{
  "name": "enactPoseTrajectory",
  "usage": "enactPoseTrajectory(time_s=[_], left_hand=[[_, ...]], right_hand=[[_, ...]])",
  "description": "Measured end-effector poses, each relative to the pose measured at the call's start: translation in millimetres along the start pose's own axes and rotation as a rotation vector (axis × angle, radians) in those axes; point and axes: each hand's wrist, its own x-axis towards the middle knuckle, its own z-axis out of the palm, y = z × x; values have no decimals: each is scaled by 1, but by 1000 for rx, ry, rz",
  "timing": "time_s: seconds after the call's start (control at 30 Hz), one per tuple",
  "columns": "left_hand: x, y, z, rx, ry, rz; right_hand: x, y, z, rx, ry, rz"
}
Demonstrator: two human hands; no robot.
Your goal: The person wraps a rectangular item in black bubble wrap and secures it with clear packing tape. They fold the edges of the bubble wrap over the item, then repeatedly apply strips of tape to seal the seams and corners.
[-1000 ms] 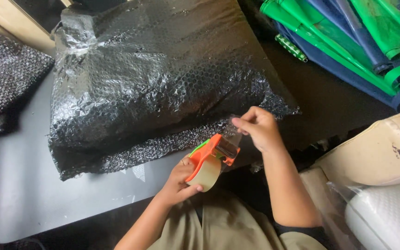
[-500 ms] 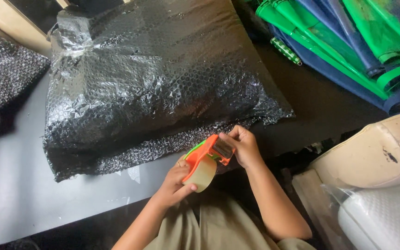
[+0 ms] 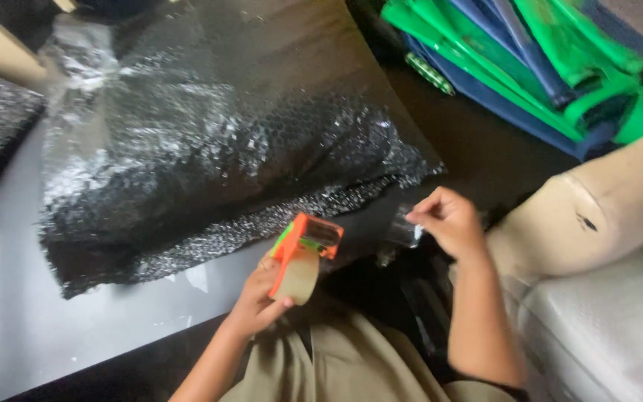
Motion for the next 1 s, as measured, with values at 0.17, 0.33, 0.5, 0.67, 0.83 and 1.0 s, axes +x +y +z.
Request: enactPoseTrajectory(time_s=[0.17,0.33,0.5,0.67,0.83,1.0], left_hand=[[6,-6,0,-7,19,19],[4,-6,1,9,44,-29],[2,-3,0,-10,37,-89],[0,0,-2,-14,15,-113],[3,8,1,43,-9,-130],[5,17,12,264,-42,-33]], right_hand=[[-1,-51,-43,-317,-72,212],[16,-49,-46,-633,-174,352],[28,-46,-35,-1078,-137,473],[4,-27,-41,-1103,109,231],[-36,-94,38,-544,222,-458],[-51,-118,103,-601,88,-782]])
